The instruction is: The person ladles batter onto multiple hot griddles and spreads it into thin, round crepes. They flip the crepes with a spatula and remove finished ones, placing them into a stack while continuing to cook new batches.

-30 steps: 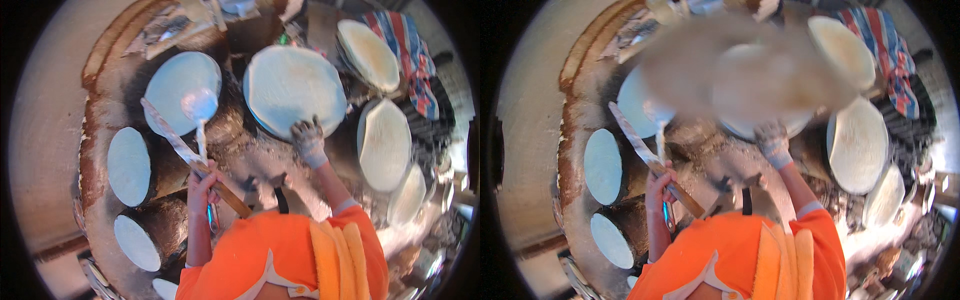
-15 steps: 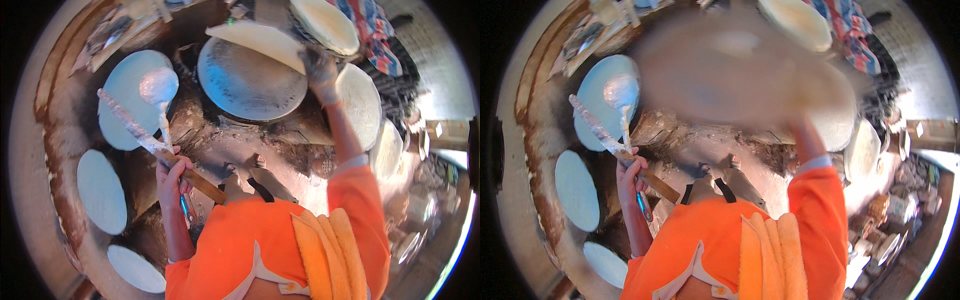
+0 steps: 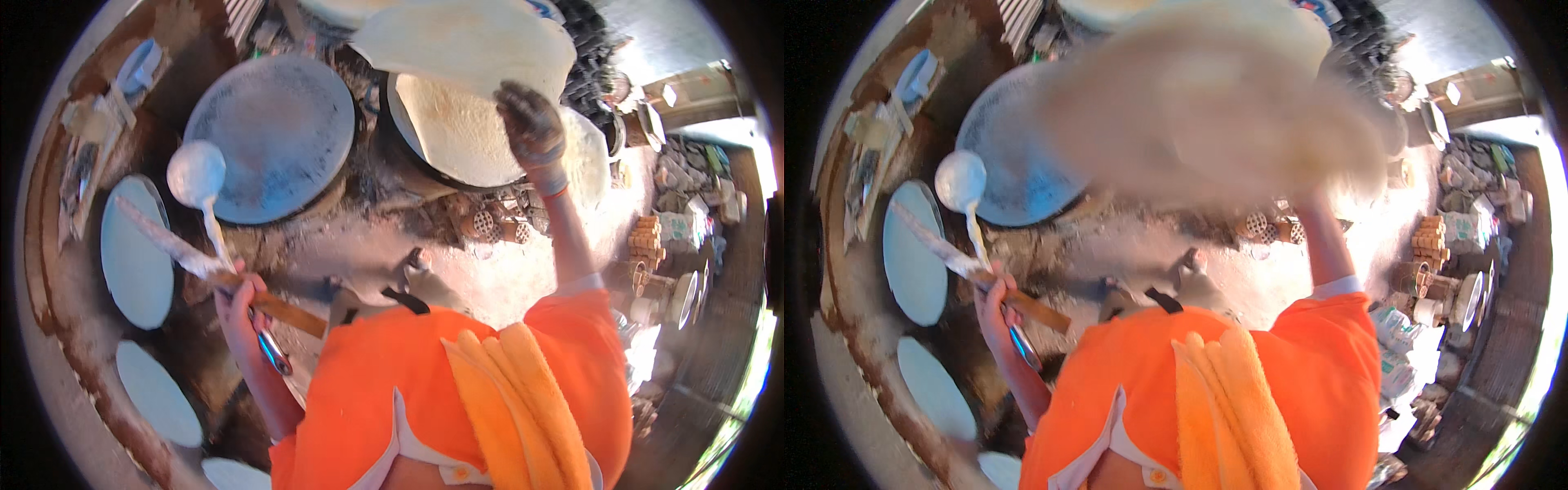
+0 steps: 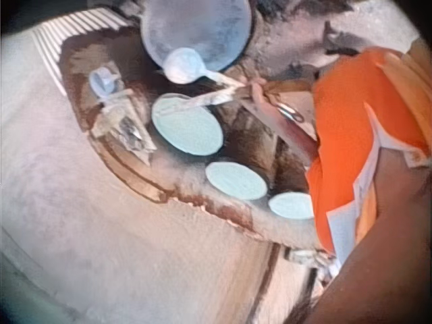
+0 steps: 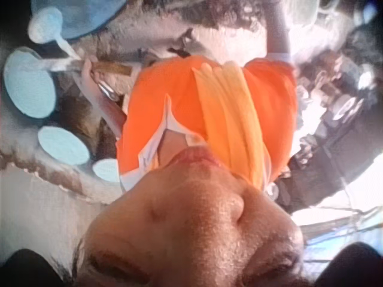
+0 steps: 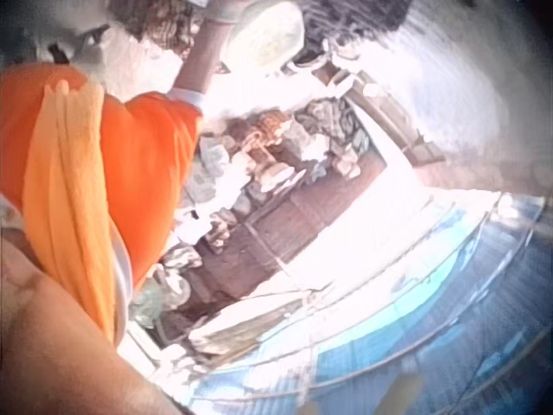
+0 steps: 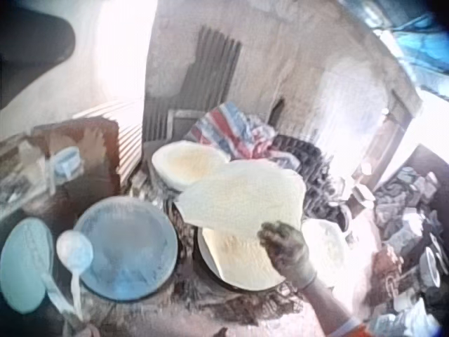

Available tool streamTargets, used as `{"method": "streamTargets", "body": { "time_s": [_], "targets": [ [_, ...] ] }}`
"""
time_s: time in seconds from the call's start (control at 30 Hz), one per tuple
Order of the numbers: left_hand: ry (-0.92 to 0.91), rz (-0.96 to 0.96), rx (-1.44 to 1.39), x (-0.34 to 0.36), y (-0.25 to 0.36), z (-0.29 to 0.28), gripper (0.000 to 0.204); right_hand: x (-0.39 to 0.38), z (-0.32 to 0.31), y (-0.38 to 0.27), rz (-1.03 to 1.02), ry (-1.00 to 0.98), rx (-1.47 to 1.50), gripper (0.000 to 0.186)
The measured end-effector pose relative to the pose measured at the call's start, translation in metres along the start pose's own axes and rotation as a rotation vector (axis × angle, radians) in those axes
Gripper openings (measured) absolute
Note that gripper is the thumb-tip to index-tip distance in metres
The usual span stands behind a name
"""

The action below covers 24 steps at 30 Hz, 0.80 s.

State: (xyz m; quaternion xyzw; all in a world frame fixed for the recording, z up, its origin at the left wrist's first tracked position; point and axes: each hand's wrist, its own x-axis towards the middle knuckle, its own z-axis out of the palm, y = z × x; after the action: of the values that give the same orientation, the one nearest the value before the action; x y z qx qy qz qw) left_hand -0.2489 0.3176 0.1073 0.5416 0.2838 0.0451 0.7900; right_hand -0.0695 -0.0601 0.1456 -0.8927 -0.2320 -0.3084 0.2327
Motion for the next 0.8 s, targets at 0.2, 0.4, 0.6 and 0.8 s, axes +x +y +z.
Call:
{"method": "streamTargets", "body": {
  "time_s": [0.2, 0.4, 0.6, 0.8],
  "targets": [
    [0.003, 0.029, 0.017, -0.033, -0.020, 0.065, 0.033, -0.180, 0.078, 0.102, 0.153, -0.259, -0.059, 0.021],
    [-0.057, -0.032, 0.002, -0.047, -0.023, 0.099, 0.033, -0.183, 0.036, 0.087, 0.127, -0.373, -0.306, 0.029],
    [-0.137, -0.115, -0.015, -0.025, -0.030, 0.093, 0.032, -0.098, 0.010, -0.007, 0.415, -0.647, -0.318, 0.065],
    [-0.220, -0.128, 0.055, -0.034, -0.003, 0.104, 0.034, -0.062, 0.139, -0.006, 0.393, -0.402, -0.644, 0.074]
  ]
}}
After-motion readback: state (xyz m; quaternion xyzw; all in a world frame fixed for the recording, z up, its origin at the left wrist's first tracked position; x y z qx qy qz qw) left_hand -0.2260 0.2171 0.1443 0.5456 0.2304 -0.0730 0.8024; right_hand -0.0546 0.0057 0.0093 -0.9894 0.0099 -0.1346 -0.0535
